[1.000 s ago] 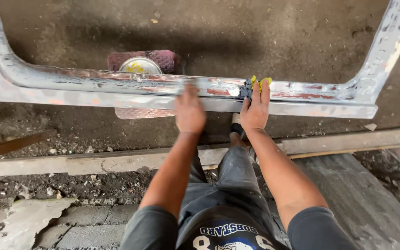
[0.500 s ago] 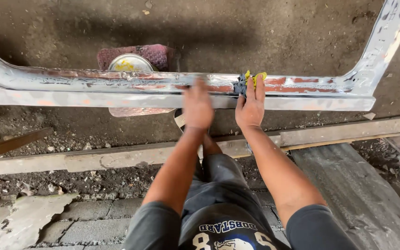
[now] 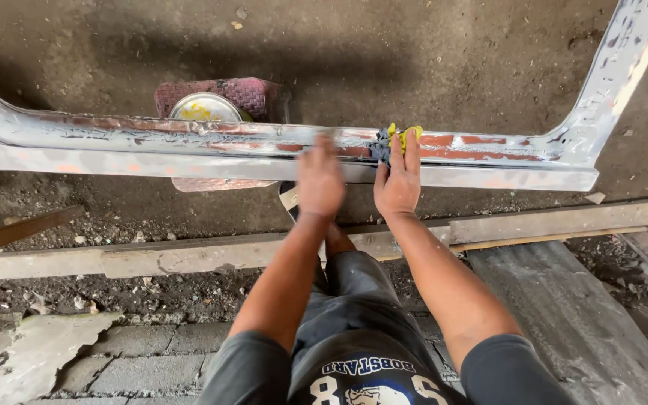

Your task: The person sands a white car door and a metal frame using a sanding block and a yellow sponge. They work on the door's handle area and edges, then move to the frame, sanding the vertical and horizontal sections.

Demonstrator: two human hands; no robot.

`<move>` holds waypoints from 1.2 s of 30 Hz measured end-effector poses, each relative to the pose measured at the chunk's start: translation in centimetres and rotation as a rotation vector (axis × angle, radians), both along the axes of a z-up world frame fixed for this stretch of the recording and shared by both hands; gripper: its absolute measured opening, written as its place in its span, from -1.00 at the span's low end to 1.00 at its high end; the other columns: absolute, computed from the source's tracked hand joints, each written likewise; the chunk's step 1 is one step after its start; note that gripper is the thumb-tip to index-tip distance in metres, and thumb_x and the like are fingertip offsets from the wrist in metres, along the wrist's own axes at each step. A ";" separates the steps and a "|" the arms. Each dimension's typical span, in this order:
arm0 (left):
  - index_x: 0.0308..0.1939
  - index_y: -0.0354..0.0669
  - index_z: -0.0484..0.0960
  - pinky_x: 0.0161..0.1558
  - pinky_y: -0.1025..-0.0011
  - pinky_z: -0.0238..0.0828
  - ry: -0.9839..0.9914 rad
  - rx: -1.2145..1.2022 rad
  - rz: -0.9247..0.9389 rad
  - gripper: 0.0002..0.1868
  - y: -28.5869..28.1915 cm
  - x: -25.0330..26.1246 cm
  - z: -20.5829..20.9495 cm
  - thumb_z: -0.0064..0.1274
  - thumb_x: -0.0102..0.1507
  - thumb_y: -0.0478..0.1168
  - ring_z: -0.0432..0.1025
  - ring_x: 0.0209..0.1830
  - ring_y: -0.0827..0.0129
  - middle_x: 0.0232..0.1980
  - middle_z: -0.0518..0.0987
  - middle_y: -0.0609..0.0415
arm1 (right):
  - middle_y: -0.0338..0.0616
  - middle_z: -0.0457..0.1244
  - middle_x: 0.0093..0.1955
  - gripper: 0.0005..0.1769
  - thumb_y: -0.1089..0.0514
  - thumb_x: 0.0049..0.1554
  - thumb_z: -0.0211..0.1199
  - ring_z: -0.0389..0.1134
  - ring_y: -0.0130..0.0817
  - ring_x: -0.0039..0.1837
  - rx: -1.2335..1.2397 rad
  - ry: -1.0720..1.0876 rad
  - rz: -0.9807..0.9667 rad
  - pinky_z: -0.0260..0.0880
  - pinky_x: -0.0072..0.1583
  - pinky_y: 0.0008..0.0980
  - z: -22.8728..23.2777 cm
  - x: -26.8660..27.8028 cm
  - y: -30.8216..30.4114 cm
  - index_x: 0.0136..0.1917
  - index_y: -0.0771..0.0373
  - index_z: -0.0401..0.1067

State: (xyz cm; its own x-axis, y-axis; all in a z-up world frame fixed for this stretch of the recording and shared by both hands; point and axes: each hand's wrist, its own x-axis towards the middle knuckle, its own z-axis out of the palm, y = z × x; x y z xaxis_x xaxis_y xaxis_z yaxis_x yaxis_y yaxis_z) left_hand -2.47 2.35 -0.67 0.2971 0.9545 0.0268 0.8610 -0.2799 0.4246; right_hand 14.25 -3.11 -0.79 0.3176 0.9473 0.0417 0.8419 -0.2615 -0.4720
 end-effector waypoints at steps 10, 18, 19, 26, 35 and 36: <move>0.41 -0.30 0.39 0.16 0.06 0.33 0.084 -0.053 0.097 -0.43 3.0 -12.0 0.8 -0.11 0.29 -0.28 0.34 0.11 -0.09 0.46 0.36 -0.16 | 0.25 -0.15 0.70 -0.34 0.23 0.24 0.27 -0.07 0.27 0.67 0.042 0.045 0.024 0.07 0.56 -0.03 0.0 -0.4 0.1 0.57 0.30 0.22; 0.37 -0.37 0.43 0.16 0.07 0.34 0.066 -0.031 -0.036 -0.43 1.7 -5.1 0.6 -0.11 0.26 -0.29 0.34 0.08 -0.09 0.44 0.37 -0.23 | 0.24 -0.12 0.70 -0.33 0.24 0.25 0.27 -0.05 0.23 0.67 0.034 -0.003 -0.024 0.09 0.57 -0.04 0.1 -0.7 0.3 0.59 0.29 0.23; 0.36 -0.40 0.44 0.16 0.06 0.35 0.087 -0.094 -0.200 -0.44 1.3 -4.4 0.8 -0.13 0.26 -0.29 0.34 0.06 -0.07 0.43 0.38 -0.22 | 0.23 -0.11 0.69 -0.32 0.24 0.24 0.27 -0.03 0.21 0.67 0.021 -0.006 -0.034 0.11 0.56 -0.05 0.2 -0.9 0.3 0.60 0.28 0.24; 0.35 -0.39 0.43 0.24 0.04 0.27 -0.017 0.020 -0.096 -0.50 5.3 -17.1 -0.8 -0.15 0.32 -0.31 0.37 0.32 0.03 0.46 0.38 -0.18 | 0.23 -0.12 0.71 -0.33 0.26 0.23 0.29 -0.03 0.20 0.69 0.043 -0.031 -0.086 0.13 0.57 -0.08 -0.5 -2.9 0.7 0.57 0.29 0.24; 0.33 -0.34 0.44 0.23 0.02 0.31 0.057 -0.012 -0.217 -0.47 4.6 -15.5 0.0 -0.12 0.27 -0.27 0.35 0.14 -0.06 0.45 0.35 -0.10 | 0.19 -0.11 0.70 -0.30 0.25 0.25 0.28 -0.01 0.19 0.67 0.057 0.058 -0.159 0.13 0.57 -0.10 -0.5 -15.7 5.2 0.61 0.25 0.20; 0.32 -0.30 0.47 0.18 0.05 0.33 0.064 -0.009 -0.206 -0.46 5.0 -17.2 0.2 -0.11 0.24 -0.28 0.34 0.10 -0.03 0.46 0.36 -0.09 | 0.20 -0.11 0.70 -0.31 0.25 0.25 0.28 -0.02 0.19 0.68 0.057 0.073 -0.134 0.12 0.57 -0.11 -0.3 -17.1 5.5 0.61 0.25 0.19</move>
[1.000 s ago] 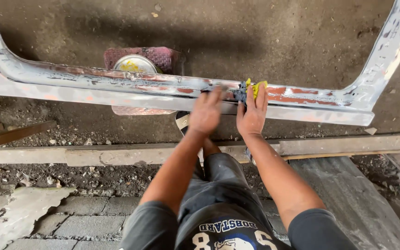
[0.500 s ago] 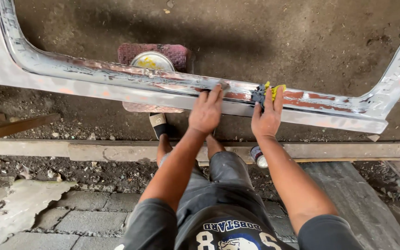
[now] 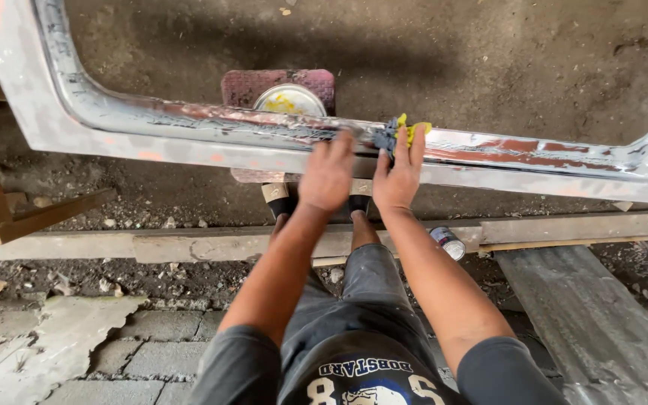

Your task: The person sands a white car door and a metal frame using a sanding block and a yellow sponge. They work on the door's handle area and edges, then move to the frame, sanding the vertical and horizontal sections.

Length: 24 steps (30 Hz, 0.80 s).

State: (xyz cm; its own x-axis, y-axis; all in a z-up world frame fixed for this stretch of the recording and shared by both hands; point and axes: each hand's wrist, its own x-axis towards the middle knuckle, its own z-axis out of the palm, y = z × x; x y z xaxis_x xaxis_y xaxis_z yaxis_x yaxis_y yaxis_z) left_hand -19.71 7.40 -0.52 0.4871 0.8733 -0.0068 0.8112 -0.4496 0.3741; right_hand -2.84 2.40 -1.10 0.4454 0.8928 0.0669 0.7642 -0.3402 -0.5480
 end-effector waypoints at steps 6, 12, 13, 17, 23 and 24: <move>0.38 -0.39 0.46 0.12 0.12 0.35 0.080 0.002 0.326 -0.45 2.0 -10.5 0.0 -0.05 0.31 -0.27 0.32 0.07 -0.05 0.47 0.37 -0.15 | 0.17 -0.12 0.70 -0.31 0.23 0.23 0.23 -0.08 0.15 0.69 -0.005 0.039 0.112 0.05 0.60 -0.11 0.5 -6.5 2.3 0.60 0.24 0.19; 0.35 -0.41 0.46 0.18 0.11 0.34 -0.031 0.026 0.338 -0.37 -0.3 -3.8 -0.3 0.03 0.19 -0.21 0.32 0.15 -0.11 0.44 0.32 -0.24 | 0.11 -0.07 0.67 -0.32 0.23 0.17 0.27 -0.05 0.14 0.66 -0.069 0.006 0.439 -0.02 0.60 0.01 1.6 -5.4 3.0 0.54 0.25 0.24; 0.34 -0.40 0.46 0.20 0.11 0.35 -0.062 0.027 0.307 -0.38 -0.6 -2.3 -0.4 0.03 0.19 -0.22 0.33 0.19 -0.09 0.45 0.32 -0.25 | 0.11 -0.05 0.67 -0.31 0.24 0.17 0.29 -0.02 0.12 0.64 -0.083 -0.027 0.501 -0.04 0.59 0.06 1.8 -4.3 2.9 0.55 0.26 0.24; 0.32 -0.43 0.45 0.17 0.10 0.37 -0.080 -0.034 0.139 -0.38 0.0 -3.7 -0.6 0.06 0.20 -0.22 0.33 0.07 -0.10 0.41 0.36 -0.20 | 0.09 0.00 0.67 -0.29 0.37 0.10 0.21 0.05 0.07 0.65 -0.093 -0.099 0.312 0.08 0.60 -0.10 2.2 1.6 0.2 0.53 0.24 0.29; 0.34 -0.39 0.46 0.15 0.09 0.40 0.004 0.079 0.375 -0.51 2.9 -10.1 0.9 -0.06 0.33 -0.28 0.37 0.14 -0.06 0.42 0.40 -0.20 | 0.08 -0.01 0.69 -0.32 0.41 0.16 0.18 0.08 0.07 0.65 0.000 -0.015 0.137 0.22 0.53 -0.17 0.8 2.8 -1.0 0.56 0.29 0.26; 0.37 -0.42 0.44 0.10 0.08 0.38 -0.073 0.065 0.428 -0.46 2.9 -9.2 1.8 -0.07 0.30 -0.29 0.36 0.12 -0.09 0.42 0.37 -0.28 | 0.10 -0.04 0.69 -0.32 0.39 0.18 0.18 0.07 0.09 0.65 0.016 -0.004 0.096 0.22 0.52 -0.15 0.5 1.8 -0.9 0.56 0.31 0.25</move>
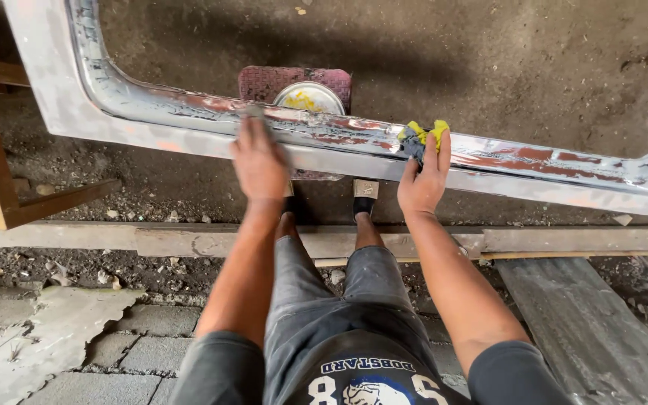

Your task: The person sands a white car door and a metal frame using a sanding block and a yellow sponge. They work on the door's handle area and edges, then move to the frame, sanding the vertical and horizontal sections.

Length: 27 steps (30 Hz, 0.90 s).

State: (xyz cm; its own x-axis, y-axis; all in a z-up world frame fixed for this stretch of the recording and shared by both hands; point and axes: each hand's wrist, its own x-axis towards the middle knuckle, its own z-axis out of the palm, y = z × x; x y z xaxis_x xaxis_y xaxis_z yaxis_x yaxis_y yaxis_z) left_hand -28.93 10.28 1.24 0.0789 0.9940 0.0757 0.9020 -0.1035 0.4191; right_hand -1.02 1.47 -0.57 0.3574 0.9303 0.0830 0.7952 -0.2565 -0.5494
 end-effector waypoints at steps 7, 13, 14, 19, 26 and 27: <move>0.36 -0.34 0.43 0.09 0.16 0.42 0.041 -0.094 -0.404 -0.44 -1.4 4.6 -1.1 -0.08 0.25 -0.34 0.36 0.01 0.02 0.46 0.39 -0.10 | 0.09 -0.10 0.71 -0.36 0.34 0.24 0.21 0.03 0.11 0.66 0.005 0.010 -0.016 0.23 0.51 -0.13 0.4 -4.7 1.5 0.57 0.33 0.22; 0.37 -0.31 0.45 0.02 0.13 0.40 0.113 -0.117 -0.003 -0.47 2.3 -6.8 -0.6 -0.08 0.30 -0.27 0.36 0.00 0.00 0.45 0.37 -0.14 | 0.12 -0.10 0.70 -0.36 0.31 0.25 0.21 0.00 0.11 0.66 0.013 0.036 -0.060 0.19 0.53 -0.12 0.1 -8.1 2.8 0.57 0.31 0.21; 0.37 -0.31 0.45 0.02 0.13 0.40 0.114 -0.117 -0.003 -0.47 1.8 -6.6 -1.6 -0.08 0.30 -0.27 0.36 0.00 0.00 0.45 0.37 -0.14 | 0.12 -0.10 0.70 -0.36 0.31 0.25 0.21 0.00 0.11 0.66 0.014 0.036 -0.060 0.19 0.53 -0.12 0.0 -9.9 3.2 0.57 0.31 0.21; 0.34 -0.35 0.47 0.14 0.13 0.40 0.120 0.063 -0.179 -0.47 -0.1 -4.0 -3.3 -0.06 0.30 -0.22 0.37 0.10 0.03 0.48 0.33 -0.21 | 0.12 -0.12 0.71 -0.33 0.30 0.24 0.19 -0.05 0.20 0.68 0.011 0.079 0.116 0.08 0.59 -0.08 -0.4 -18.2 6.2 0.60 0.26 0.19; 0.38 -0.30 0.52 0.00 0.14 0.38 0.092 -0.141 -0.278 -0.47 3.3 -11.9 -1.0 -0.08 0.30 -0.34 0.36 -0.03 -0.03 0.45 0.38 -0.08 | 0.07 -0.04 0.66 -0.34 0.24 0.17 0.23 0.03 0.19 0.61 -0.060 -0.167 0.285 0.01 0.58 0.00 0.9 -14.7 5.6 0.53 0.27 0.25; 0.35 -0.31 0.51 0.07 0.13 0.38 0.107 -0.018 -0.133 -0.49 3.3 -12.3 -0.9 -0.06 0.30 -0.30 0.36 0.01 -0.04 0.45 0.39 -0.07 | 0.06 -0.03 0.66 -0.35 0.24 0.18 0.22 0.04 0.18 0.61 -0.094 -0.164 0.254 0.02 0.57 -0.02 0.9 -13.9 5.0 0.53 0.27 0.25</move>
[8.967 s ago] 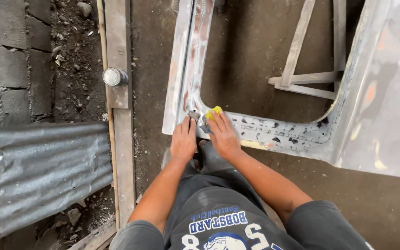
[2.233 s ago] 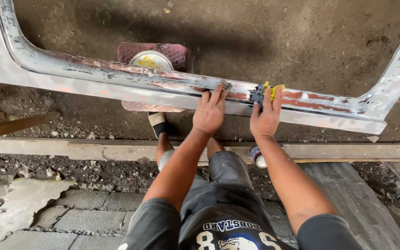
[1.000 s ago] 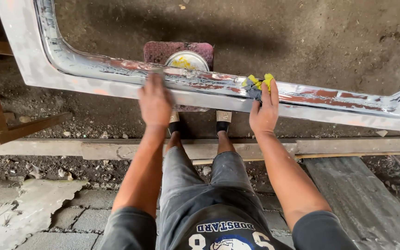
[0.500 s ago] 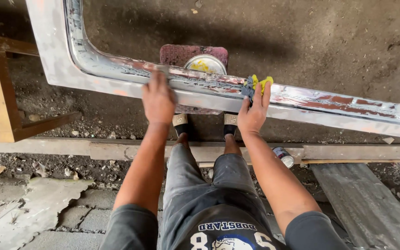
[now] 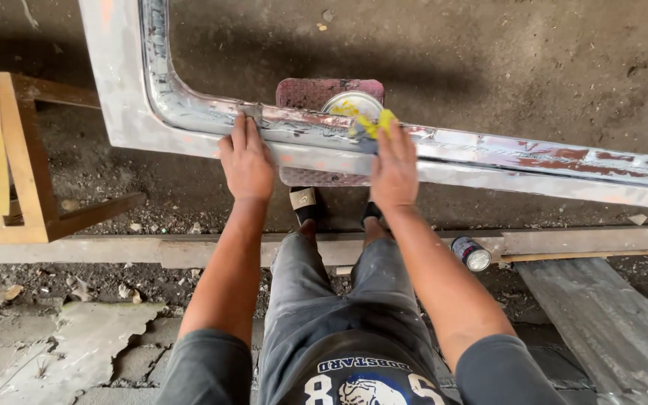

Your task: The person sands a white car door and a metal frame using a sanding block and a yellow sponge. They work on the door's handle area and edges, then move to the frame, sanding the vertical and horizontal sections.

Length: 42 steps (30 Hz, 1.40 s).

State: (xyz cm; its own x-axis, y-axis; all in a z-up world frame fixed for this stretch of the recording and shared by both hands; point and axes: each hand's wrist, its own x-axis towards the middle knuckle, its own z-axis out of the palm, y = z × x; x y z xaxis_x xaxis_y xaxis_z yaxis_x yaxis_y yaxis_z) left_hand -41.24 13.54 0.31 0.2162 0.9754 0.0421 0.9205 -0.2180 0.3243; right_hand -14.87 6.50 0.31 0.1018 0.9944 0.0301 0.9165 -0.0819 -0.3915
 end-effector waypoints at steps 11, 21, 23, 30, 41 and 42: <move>0.39 -0.17 0.44 0.13 0.26 0.42 -0.001 0.002 -0.232 -0.43 -2.1 4.7 -2.4 -0.12 0.26 -0.38 0.39 0.04 0.13 0.51 0.34 0.04 | 0.25 -0.10 0.67 -0.32 0.10 0.26 0.23 -0.05 0.24 0.62 -0.049 0.011 -0.064 0.01 0.54 0.02 0.3 0.4 0.4 0.56 0.39 0.19; 0.43 -0.34 0.36 0.01 0.15 0.43 -0.047 -0.015 0.057 -0.37 -3.9 8.4 -1.3 -0.03 0.24 -0.31 0.38 0.05 0.00 0.49 0.33 -0.19 | 0.23 -0.11 0.68 -0.37 0.10 0.26 0.28 -0.02 0.31 0.62 0.064 0.044 -0.084 0.03 0.57 0.07 -1.1 0.6 -0.6 0.51 0.40 0.26; 0.42 -0.36 0.37 0.10 0.11 0.42 -0.082 -0.010 -0.045 -0.36 -4.2 8.7 -1.1 -0.02 0.22 -0.33 0.39 0.08 0.03 0.50 0.33 -0.18 | 0.23 -0.11 0.68 -0.37 0.11 0.25 0.28 -0.02 0.31 0.61 0.067 0.043 -0.063 0.03 0.56 0.08 -1.4 0.2 -0.3 0.51 0.40 0.26; 0.48 -0.25 0.35 -0.06 0.11 0.40 0.044 -0.034 0.065 -0.36 0.6 -1.2 0.3 -0.05 0.28 -0.33 0.39 0.00 0.04 0.35 0.42 -0.09 | 0.22 -0.09 0.67 -0.39 0.14 0.25 0.28 0.00 0.32 0.60 0.078 0.061 -0.101 0.06 0.55 0.06 -1.4 0.0 -0.3 0.51 0.37 0.27; 0.24 -0.28 0.48 -0.06 0.11 0.35 -0.087 0.005 -0.269 -0.54 -1.5 2.5 -0.4 -0.05 0.24 -0.32 0.33 0.01 0.00 0.35 0.43 0.00 | 0.20 -0.04 0.67 -0.43 0.20 0.25 0.29 0.03 0.23 0.61 0.066 0.067 -0.318 0.12 0.55 -0.02 -1.6 -3.8 0.1 0.49 0.39 0.33; 0.28 -0.31 0.48 0.01 0.13 0.37 -0.033 -0.002 -0.252 -0.49 0.1 -0.4 -0.9 -0.05 0.23 -0.31 0.34 0.03 0.02 0.36 0.43 -0.04 | 0.19 -0.04 0.67 -0.43 0.20 0.25 0.29 0.04 0.19 0.62 0.080 0.090 -0.368 0.14 0.55 -0.05 -2.1 -4.1 0.5 0.48 0.38 0.34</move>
